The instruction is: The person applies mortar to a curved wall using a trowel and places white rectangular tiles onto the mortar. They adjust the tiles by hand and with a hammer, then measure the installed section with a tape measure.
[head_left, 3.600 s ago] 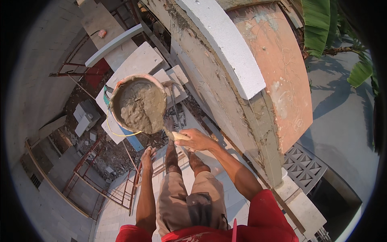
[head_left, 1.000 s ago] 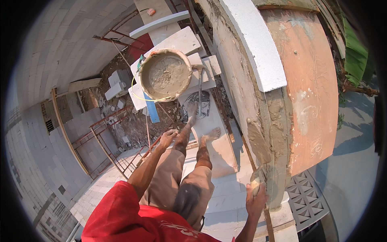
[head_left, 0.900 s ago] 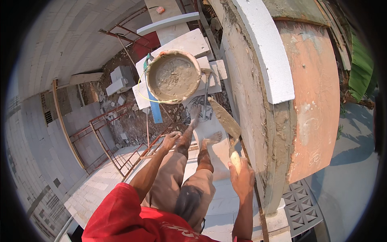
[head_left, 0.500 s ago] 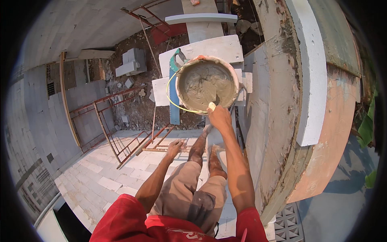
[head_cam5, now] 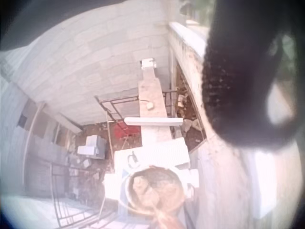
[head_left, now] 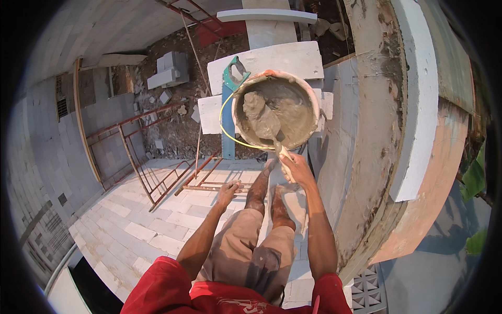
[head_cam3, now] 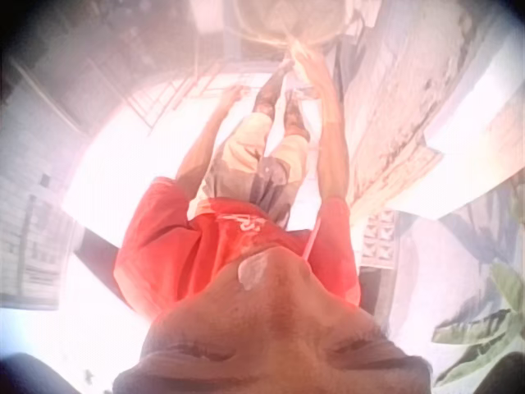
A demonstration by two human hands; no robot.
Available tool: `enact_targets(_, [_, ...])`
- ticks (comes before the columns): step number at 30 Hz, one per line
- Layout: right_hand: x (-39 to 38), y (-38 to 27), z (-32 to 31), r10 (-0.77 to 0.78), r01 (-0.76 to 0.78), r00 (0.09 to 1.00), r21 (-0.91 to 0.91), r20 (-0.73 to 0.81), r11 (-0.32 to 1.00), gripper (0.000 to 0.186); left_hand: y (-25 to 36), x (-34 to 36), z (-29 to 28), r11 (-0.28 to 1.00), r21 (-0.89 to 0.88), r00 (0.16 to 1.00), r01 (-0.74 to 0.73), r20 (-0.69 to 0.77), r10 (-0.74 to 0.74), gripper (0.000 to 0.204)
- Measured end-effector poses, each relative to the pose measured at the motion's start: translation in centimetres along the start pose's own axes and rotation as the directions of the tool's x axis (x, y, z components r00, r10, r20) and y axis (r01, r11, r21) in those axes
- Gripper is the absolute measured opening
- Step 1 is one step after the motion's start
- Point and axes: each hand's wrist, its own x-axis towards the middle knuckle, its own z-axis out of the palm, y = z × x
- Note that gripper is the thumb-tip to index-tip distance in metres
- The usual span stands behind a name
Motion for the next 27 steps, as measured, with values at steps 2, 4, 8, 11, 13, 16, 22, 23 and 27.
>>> enact_targets(2, [-1.0,0.3,-1.0,0.018,-0.018,1.0,-0.036,0.002,0.999,0.039,0.0,0.1,-0.1,1.0,-0.009,1.0,0.005,0.018,-0.005,0.045])
enact_targets(4, [-2.6,0.2,-1.9,-0.118,0.12,0.993,-0.115,0.023,0.986,0.039,0.0,0.3,-0.3,1.0,0.01,1.0,-0.002,0.016,0.002,0.045])
enact_targets(8, [-8.6,0.0,-3.5,-0.115,0.118,0.99,-0.035,0.084,0.992,0.04,0.0,0.5,-0.4,0.999,0.023,0.999,-0.024,0.032,0.023,0.043])
enact_targets(11, [-14.6,1.1,-5.0,-0.166,0.174,0.983,-0.105,0.083,0.979,0.038,0.2,0.3,0.4,0.999,-0.001,0.993,-0.05,0.107,0.05,0.041])
enact_targets(13, [-20.3,2.8,-6.3,-0.204,0.208,0.978,-0.11,0.048,0.972,0.041,0.5,0.1,0.8,0.992,0.111,0.995,-0.055,0.085,0.045,0.041])
enact_targets(16, [-28.8,6.0,-7.4,-0.194,0.193,0.981,-0.078,-0.013,0.978,0.047,0.6,-0.1,1.4,0.981,0.188,0.996,-0.058,0.075,0.044,0.042])
enact_targets(22, [-49.8,15.2,-8.2,-0.085,0.09,0.943,0.0,-0.323,0.996,0.044,0.9,-0.9,3.0,0.924,0.367,0.985,-0.109,0.165,0.051,0.043])
enact_targets(23, [-53.2,16.7,-7.9,-0.073,0.091,0.901,0.021,-0.428,0.996,0.041,1.1,-1.1,3.3,0.908,0.4,0.98,-0.123,0.193,0.048,0.044])
enact_targets(27, [-62.0,22.6,-6.1,-0.087,0.061,0.634,-0.063,-0.769,0.996,0.039,1.6,-1.9,5.8,0.854,0.478,0.963,-0.207,0.253,0.092,0.048])
